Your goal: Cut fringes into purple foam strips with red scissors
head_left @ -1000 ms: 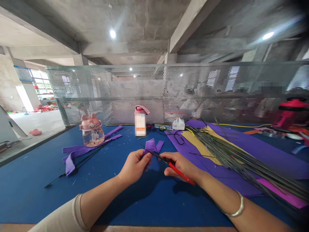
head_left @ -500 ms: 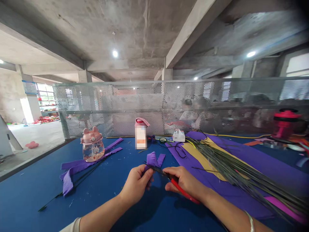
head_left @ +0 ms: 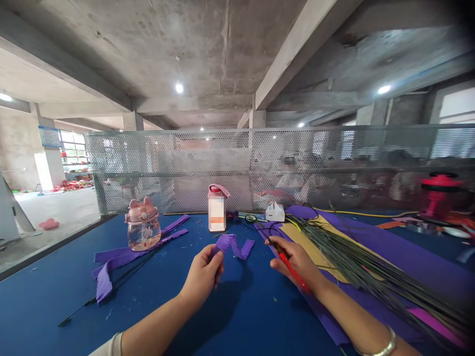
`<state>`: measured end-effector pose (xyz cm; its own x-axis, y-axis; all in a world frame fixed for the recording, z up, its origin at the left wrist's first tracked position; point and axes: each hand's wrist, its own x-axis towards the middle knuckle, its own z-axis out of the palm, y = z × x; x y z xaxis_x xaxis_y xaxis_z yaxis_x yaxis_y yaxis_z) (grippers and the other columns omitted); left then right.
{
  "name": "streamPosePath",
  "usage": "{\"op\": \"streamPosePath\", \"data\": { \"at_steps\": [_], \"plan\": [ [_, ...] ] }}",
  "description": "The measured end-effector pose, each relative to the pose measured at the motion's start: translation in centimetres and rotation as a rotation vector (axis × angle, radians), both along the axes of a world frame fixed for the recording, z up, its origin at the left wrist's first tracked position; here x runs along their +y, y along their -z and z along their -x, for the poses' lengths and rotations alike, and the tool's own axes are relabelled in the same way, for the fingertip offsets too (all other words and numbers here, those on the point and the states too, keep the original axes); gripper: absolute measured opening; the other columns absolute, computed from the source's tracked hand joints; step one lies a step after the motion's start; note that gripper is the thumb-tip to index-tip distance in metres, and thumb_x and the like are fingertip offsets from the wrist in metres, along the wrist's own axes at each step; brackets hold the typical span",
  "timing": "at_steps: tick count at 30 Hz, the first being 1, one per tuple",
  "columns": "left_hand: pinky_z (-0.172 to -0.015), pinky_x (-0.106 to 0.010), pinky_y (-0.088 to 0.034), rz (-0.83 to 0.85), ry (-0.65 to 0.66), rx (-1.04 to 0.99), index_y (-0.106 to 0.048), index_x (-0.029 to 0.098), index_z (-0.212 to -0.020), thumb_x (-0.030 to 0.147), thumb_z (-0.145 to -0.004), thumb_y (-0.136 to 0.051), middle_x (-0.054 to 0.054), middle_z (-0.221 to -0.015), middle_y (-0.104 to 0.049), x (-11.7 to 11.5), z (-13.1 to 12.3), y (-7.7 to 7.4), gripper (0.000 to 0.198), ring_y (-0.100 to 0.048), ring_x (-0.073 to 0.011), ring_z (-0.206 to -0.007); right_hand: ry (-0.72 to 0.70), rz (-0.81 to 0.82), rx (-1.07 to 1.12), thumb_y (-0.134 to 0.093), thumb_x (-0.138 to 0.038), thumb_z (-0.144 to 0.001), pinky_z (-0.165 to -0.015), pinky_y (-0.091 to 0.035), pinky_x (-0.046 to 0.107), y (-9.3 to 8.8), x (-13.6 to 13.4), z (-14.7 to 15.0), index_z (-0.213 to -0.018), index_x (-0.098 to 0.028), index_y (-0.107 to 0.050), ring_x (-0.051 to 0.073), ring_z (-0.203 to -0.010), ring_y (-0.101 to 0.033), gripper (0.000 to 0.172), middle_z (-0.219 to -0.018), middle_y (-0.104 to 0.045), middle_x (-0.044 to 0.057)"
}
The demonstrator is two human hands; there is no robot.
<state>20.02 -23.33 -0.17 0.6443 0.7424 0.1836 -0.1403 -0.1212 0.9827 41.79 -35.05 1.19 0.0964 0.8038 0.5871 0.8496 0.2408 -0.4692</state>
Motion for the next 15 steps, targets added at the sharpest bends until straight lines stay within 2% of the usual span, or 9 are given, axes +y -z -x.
{"op": "streamPosePath", "data": {
  "at_steps": [2, 5, 10, 15],
  "plan": [
    [-0.033, -0.017, -0.027, -0.021, 0.019, 0.021, -0.047, 0.018, -0.078, 0.051, -0.076, -0.052, 0.009, -0.049, -0.041, -0.2, 0.0, 0.0, 0.033, -0.033, -0.005, -0.036, 0.083, -0.084, 0.043, -0.048, -0.059, -0.08, -0.052, -0.039, 0.024, 0.4, 0.3, -0.1, -0.104, -0.014, -0.052, 0.014, -0.055, -0.046, 0.051, -0.071, -0.055, 0.003],
    [-0.033, -0.017, -0.026, -0.034, 0.039, 0.045, -0.049, 0.017, -0.073, 0.053, -0.076, -0.051, 0.009, -0.045, -0.038, -0.5, 0.1, -0.1, 0.036, -0.031, -0.005, -0.035, 0.134, -0.086, 0.054, -0.048, -0.055, -0.082, -0.054, -0.041, 0.025, 1.0, 0.8, 0.4, -0.102, -0.015, -0.052, 0.015, -0.056, -0.048, 0.045, -0.069, -0.055, 0.003],
    [-0.034, -0.018, -0.026, 0.027, 0.041, 0.023, -0.049, 0.016, -0.068, 0.058, -0.08, -0.042, 0.007, -0.045, -0.038, -0.5, 0.2, -0.2, 0.044, -0.032, -0.0051, -0.035, 0.074, 0.013, -0.032, -0.052, -0.054, -0.081, -0.055, -0.041, 0.026, 1.4, 1.1, 1.8, -0.099, -0.013, -0.055, 0.015, -0.056, -0.047, 0.045, -0.07, -0.058, 0.004],
    [-0.037, -0.018, -0.032, 0.168, 0.046, -0.021, -0.051, 0.015, -0.076, 0.057, -0.08, -0.041, 0.004, -0.054, -0.047, -0.4, 0.1, -0.1, 0.043, -0.039, -0.0063, -0.041, 0.019, 0.026, -0.068, -0.052, -0.055, -0.081, -0.059, -0.041, 0.026, 1.2, 0.8, 2.7, -0.097, -0.013, -0.055, 0.016, -0.062, -0.049, 0.045, -0.076, -0.058, 0.005]
  ]
}}
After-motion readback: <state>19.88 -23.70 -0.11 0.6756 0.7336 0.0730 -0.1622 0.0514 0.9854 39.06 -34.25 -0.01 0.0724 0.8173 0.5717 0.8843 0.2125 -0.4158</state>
